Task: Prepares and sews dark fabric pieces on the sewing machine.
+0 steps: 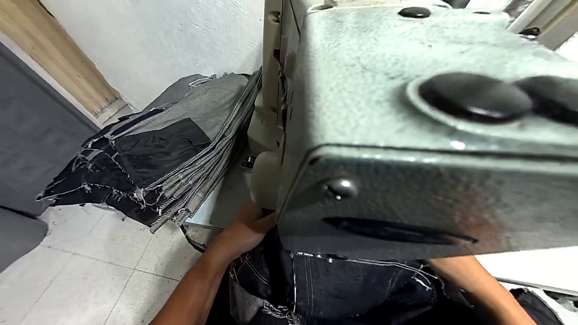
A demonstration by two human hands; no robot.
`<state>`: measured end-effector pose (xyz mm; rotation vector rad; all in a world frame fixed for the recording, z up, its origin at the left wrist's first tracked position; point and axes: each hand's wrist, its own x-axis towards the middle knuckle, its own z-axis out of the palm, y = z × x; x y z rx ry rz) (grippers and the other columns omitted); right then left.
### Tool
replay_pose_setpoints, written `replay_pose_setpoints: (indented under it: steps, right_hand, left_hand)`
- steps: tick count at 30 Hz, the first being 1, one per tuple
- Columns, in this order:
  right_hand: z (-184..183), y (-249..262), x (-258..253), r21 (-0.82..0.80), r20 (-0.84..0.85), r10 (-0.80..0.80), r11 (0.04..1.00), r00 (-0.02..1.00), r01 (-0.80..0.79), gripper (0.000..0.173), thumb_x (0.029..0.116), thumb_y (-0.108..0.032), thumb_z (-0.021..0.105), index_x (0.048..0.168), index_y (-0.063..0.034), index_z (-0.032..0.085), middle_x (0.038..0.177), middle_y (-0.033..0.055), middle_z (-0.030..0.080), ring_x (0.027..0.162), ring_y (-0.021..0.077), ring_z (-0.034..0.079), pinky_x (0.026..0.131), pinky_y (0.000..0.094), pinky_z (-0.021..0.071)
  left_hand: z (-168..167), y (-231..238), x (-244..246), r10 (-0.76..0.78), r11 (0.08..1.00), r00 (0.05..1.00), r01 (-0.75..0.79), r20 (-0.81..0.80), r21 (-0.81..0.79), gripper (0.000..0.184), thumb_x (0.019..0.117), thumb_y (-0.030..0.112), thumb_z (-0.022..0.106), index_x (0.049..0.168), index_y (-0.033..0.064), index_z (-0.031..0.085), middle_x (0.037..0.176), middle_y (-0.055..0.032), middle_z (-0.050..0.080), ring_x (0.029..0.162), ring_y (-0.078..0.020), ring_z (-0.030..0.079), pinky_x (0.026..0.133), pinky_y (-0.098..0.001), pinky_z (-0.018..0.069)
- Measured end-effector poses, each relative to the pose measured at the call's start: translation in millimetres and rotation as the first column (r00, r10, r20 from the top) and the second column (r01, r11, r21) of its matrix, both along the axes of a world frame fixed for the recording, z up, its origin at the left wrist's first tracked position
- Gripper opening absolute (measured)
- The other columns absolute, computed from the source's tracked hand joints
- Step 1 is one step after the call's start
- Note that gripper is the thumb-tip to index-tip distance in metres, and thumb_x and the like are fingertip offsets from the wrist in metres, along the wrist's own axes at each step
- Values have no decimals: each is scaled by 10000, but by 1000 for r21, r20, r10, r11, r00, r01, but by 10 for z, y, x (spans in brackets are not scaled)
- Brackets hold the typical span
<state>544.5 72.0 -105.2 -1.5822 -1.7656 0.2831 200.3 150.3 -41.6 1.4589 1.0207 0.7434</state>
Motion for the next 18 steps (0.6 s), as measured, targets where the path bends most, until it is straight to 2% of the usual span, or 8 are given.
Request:
replay_pose_setpoints:
  steps: [1,3,4,6,8,11,15,18]
  right_hand:
    - [51,0,5,-70,11,11,998,1000,-10,413,959,-468,562,881,-85,695,684,-73,606,623,-68,531,587,167,450]
    - [132,-48,53,-218,-26,27,975,999,-32,386,973,-381,572,976,-18,704,737,19,631,658,65,567,637,316,484]
    - [93,-84,117,-252,-35,24,967,999,-32,414,978,-399,563,998,-11,705,758,27,637,681,67,568,657,325,481]
    - [-46,-168,258,-299,-73,-7,954,997,-15,445,963,-507,538,1006,-95,701,809,-60,652,741,-36,592,704,239,509]
    - [-110,-249,316,-360,-192,-34,932,981,-38,358,956,-451,569,1037,-121,684,853,-101,661,793,-72,606,753,202,519]
    - [-144,-329,279,-415,-398,-118,907,910,-64,230,957,-328,599,1078,-143,662,935,-119,691,883,-58,647,843,186,544]
    - [-207,-331,169,-403,-556,-214,915,803,-35,141,966,-244,575,1050,-172,662,919,-120,703,870,-33,666,822,190,562]
    - [-216,-304,106,-386,-613,-245,922,751,-14,127,986,-181,540,1005,-162,664,882,-91,706,823,-7,674,779,198,573]
  left_hand:
    - [37,-10,-24,-4,999,1000,4,0,-33,161,947,-25,594,1065,76,638,876,108,656,850,74,617,803,-149,530]
    - [26,-15,-105,-51,998,996,54,72,-37,217,926,-2,634,1095,134,637,927,150,685,901,81,638,838,-154,545]
    - [1,-8,-155,-97,995,987,100,130,-19,258,914,18,662,1118,174,645,968,176,709,938,82,655,868,-161,556]
    - [-40,22,-235,-180,983,969,185,168,-16,352,879,15,696,1187,167,619,1037,170,721,996,54,668,914,-188,565]
    - [-92,54,-278,-229,970,967,236,113,-57,472,835,39,750,1268,89,569,1079,114,710,1031,16,668,940,-221,565]
    - [-134,53,-260,-275,950,956,287,105,-124,553,792,63,807,1290,62,564,1108,77,720,1061,-5,670,974,-238,557]
    - [-82,28,-164,-260,944,962,272,86,-186,631,754,25,827,1307,68,527,1110,70,714,1062,-6,668,966,-223,557]
    - [-62,23,-93,-247,947,967,255,64,-194,625,725,-3,839,1278,58,554,1095,56,719,1049,-13,674,957,-225,562]
